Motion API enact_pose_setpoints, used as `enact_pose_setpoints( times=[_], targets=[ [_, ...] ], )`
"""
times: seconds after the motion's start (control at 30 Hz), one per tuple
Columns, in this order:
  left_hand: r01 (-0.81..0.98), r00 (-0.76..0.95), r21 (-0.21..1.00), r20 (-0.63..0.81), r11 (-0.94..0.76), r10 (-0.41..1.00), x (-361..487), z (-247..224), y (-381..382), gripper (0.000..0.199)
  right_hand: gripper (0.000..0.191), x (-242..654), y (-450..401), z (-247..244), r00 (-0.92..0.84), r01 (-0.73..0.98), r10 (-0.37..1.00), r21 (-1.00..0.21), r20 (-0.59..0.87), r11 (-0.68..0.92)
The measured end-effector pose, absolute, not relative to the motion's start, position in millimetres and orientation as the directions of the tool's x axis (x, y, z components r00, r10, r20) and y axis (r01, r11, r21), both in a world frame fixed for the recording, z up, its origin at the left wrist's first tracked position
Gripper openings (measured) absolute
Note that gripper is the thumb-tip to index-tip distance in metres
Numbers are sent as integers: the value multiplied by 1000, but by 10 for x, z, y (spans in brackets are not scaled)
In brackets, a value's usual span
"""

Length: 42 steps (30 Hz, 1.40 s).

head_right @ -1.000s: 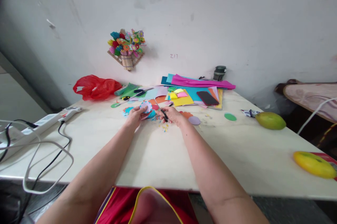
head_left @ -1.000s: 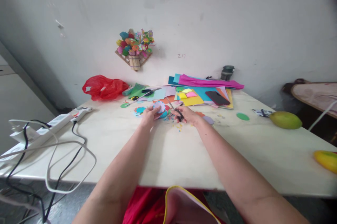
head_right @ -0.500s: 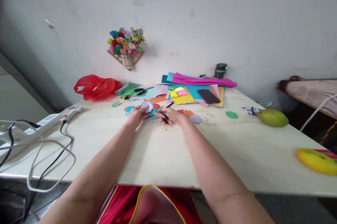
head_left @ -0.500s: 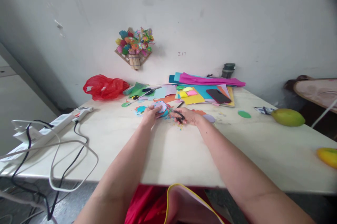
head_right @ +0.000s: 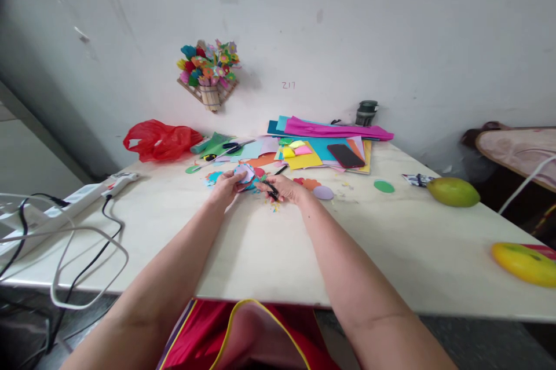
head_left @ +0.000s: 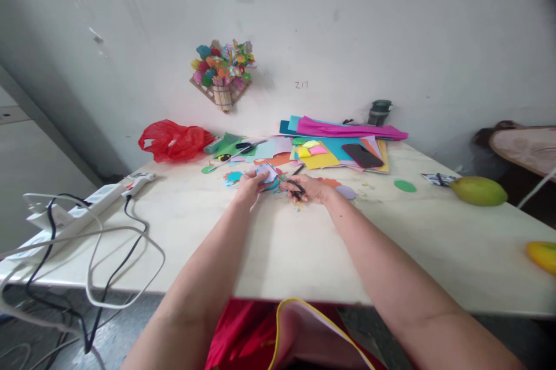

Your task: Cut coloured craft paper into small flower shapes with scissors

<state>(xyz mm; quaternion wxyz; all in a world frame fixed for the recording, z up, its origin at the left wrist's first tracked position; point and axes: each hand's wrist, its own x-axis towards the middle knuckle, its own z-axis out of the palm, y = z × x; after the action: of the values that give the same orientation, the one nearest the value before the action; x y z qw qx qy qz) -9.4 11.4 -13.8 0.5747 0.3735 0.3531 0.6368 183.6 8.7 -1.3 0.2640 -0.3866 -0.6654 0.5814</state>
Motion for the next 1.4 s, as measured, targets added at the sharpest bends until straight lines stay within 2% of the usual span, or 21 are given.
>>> enact_pose_setpoints(
  times=[0.93,1.4],
  targets=[
    [-450,-36,887,95,-101,995,-92,-124,94,36,25,1849,38,30,-586,201,805,-979,-87,40],
    [-441,-51,893,78,-92,996,-77,-103,65,32,29,1829,40,7,-578,184,812,-982,-80,34]
  ],
)
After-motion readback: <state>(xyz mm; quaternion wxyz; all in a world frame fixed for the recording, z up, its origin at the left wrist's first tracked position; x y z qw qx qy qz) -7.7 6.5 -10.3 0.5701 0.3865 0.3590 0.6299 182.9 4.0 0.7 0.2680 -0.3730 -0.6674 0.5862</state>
